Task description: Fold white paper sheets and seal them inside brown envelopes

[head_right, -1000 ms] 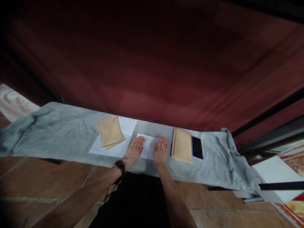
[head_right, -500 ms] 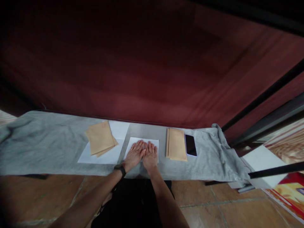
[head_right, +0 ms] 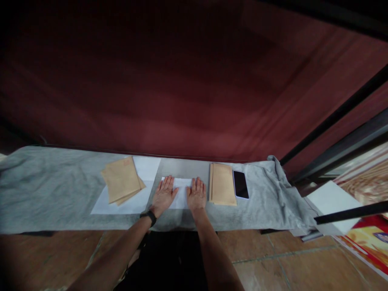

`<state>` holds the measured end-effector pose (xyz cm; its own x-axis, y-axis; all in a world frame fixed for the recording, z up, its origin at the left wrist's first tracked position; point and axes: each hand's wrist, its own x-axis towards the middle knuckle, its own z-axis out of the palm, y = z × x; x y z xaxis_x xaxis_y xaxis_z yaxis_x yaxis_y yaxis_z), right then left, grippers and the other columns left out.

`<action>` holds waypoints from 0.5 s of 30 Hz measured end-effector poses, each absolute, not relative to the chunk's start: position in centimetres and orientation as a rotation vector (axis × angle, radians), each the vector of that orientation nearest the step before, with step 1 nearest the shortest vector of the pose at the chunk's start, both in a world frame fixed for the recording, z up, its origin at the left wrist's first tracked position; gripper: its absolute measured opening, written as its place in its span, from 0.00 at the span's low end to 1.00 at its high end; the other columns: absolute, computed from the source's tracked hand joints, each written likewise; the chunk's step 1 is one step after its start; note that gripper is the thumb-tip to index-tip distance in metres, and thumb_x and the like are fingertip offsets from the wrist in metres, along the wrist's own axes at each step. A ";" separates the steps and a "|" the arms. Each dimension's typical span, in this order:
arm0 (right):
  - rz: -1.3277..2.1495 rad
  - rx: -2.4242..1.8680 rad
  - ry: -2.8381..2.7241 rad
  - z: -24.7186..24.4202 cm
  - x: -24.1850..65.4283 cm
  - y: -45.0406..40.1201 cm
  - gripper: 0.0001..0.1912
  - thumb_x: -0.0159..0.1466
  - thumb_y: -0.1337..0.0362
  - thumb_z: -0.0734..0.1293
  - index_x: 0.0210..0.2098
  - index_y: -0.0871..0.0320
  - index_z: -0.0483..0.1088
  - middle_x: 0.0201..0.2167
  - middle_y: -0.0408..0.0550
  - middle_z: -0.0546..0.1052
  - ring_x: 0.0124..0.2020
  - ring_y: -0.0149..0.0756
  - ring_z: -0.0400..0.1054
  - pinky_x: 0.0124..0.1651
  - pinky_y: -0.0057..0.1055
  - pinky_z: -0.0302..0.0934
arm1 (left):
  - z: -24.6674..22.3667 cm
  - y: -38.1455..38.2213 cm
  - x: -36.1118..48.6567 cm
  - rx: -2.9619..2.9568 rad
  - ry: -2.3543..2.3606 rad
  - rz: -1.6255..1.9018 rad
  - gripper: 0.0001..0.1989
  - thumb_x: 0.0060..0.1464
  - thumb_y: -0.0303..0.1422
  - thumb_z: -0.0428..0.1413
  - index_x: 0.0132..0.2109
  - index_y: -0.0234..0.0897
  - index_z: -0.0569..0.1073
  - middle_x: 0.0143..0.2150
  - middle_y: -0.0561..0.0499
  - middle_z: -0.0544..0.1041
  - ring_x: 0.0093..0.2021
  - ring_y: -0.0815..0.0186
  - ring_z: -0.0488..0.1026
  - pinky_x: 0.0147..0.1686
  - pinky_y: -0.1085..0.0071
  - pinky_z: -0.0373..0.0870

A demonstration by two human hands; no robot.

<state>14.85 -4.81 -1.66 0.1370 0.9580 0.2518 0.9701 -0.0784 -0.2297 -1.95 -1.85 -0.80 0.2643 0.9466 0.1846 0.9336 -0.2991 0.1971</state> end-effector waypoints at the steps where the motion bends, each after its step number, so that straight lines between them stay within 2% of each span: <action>1: -0.048 -2.092 -1.856 -1.7 14.9 -4.8 0.29 0.72 0.56 0.53 0.68 0.66 0.54 0.69 0.63 0.55 0.69 0.49 0.49 0.68 0.49 0.43 | -0.8 -2.0 -2.1 2.453 1.843 0.414 0.33 0.66 0.45 0.39 0.69 0.26 0.56 0.71 0.37 0.56 0.72 0.54 0.48 0.69 0.54 0.42; 5: -0.063 -2.094 -1.848 -1.8 15.1 -4.7 0.31 0.72 0.57 0.54 0.68 0.69 0.53 0.68 0.65 0.56 0.69 0.50 0.50 0.68 0.49 0.44 | -0.6 -2.6 -2.8 2.496 1.802 0.398 0.37 0.63 0.51 0.43 0.70 0.32 0.56 0.72 0.37 0.53 0.72 0.51 0.46 0.69 0.52 0.42; 8: -0.098 -2.108 -1.816 -1.7 15.1 -4.7 0.30 0.72 0.57 0.54 0.68 0.68 0.55 0.67 0.66 0.58 0.68 0.51 0.52 0.67 0.51 0.45 | -0.1 -3.0 -2.8 2.528 1.778 0.369 0.36 0.62 0.52 0.45 0.70 0.38 0.57 0.73 0.38 0.51 0.72 0.48 0.46 0.68 0.49 0.40; 12: -0.172 -2.086 -1.807 -1.6 14.4 -5.5 0.28 0.72 0.61 0.53 0.67 0.68 0.56 0.68 0.65 0.57 0.68 0.52 0.52 0.67 0.54 0.43 | 0.3 -3.3 -2.5 2.544 1.817 0.332 0.35 0.62 0.51 0.45 0.70 0.37 0.57 0.72 0.37 0.52 0.72 0.48 0.47 0.68 0.49 0.39; 15: -0.154 -1.951 -1.957 -1.7 13.1 -6.7 0.26 0.72 0.62 0.53 0.68 0.63 0.55 0.69 0.59 0.56 0.69 0.48 0.50 0.68 0.51 0.44 | 0.4 -3.4 -2.4 2.595 1.791 0.341 0.33 0.63 0.49 0.45 0.69 0.36 0.59 0.72 0.38 0.53 0.72 0.50 0.47 0.69 0.50 0.39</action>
<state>13.13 -6.69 -1.66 0.0289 0.9421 0.3341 0.9828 0.0343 -0.1816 -2.39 -3.41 0.43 0.3391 0.9208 0.1926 0.9272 -0.3618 0.0971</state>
